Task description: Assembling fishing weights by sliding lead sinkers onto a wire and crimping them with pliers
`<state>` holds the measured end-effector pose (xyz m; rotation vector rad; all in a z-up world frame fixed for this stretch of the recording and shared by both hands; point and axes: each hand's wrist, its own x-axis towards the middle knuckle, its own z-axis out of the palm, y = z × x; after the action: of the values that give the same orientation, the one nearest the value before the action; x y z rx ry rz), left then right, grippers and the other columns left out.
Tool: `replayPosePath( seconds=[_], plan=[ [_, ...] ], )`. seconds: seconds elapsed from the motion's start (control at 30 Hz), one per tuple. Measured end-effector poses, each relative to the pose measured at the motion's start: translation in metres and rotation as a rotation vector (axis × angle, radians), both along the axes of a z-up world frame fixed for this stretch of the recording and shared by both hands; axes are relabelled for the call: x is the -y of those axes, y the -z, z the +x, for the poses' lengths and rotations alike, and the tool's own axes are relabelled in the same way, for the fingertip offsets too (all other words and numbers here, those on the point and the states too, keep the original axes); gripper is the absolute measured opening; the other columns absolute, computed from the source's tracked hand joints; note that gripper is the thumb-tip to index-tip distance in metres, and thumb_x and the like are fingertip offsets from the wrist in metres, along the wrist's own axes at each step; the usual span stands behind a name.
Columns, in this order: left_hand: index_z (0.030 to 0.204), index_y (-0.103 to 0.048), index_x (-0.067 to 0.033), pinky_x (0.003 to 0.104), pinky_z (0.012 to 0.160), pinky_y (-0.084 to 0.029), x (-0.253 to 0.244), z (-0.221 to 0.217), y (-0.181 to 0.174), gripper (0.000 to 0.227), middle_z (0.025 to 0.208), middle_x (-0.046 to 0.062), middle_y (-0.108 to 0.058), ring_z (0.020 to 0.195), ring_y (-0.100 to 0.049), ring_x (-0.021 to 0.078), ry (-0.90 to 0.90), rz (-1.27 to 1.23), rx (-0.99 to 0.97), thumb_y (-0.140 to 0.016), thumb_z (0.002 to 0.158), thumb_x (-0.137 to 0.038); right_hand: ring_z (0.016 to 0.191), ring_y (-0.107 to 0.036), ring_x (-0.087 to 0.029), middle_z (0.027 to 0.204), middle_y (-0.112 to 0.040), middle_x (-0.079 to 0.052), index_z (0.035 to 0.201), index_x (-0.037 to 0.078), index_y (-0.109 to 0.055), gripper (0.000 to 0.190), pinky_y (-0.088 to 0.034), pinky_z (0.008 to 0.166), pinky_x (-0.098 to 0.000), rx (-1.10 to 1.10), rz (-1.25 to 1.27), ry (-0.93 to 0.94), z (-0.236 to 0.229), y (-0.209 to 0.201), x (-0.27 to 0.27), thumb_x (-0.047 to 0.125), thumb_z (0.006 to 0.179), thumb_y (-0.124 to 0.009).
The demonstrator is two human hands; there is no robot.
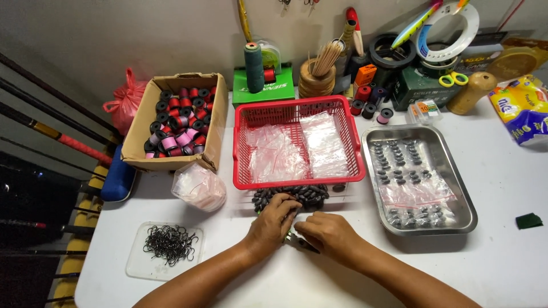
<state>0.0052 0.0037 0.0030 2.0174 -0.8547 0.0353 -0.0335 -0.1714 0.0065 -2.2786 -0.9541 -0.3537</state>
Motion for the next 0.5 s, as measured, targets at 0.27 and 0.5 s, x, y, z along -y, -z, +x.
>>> replayPosePath(
  seconds=[0.27,0.5],
  plan=[
    [0.104,-0.057,-0.0018,0.033,0.079,-0.046,-0.001,0.002,0.006,0.020,0.101,0.013,-0.049,0.092,-0.055,0.0258,-0.009,0.010,0.000,-0.052,0.084,-0.002,0.050,-0.045,-0.020,0.058,-0.047,-0.003,0.082,0.011,-0.058,0.002,-0.034,0.042,-0.0331,-0.035,0.014,-0.054,-0.001,0.005,-0.007,0.009,0.083,-0.059],
    [0.105,-0.056,-0.0016,0.032,0.080,-0.047,-0.001,-0.003,0.001,0.021,0.102,0.012,-0.049,0.092,-0.056,0.0255,-0.019,0.010,-0.053,-0.051,0.085,-0.002,0.056,-0.051,-0.020,0.064,-0.055,-0.003,0.092,0.012,-0.061,0.013,-0.039,0.045,-0.0329,-0.110,0.085,0.001,0.001,0.012,-0.004,0.009,0.079,-0.062]
  ],
)
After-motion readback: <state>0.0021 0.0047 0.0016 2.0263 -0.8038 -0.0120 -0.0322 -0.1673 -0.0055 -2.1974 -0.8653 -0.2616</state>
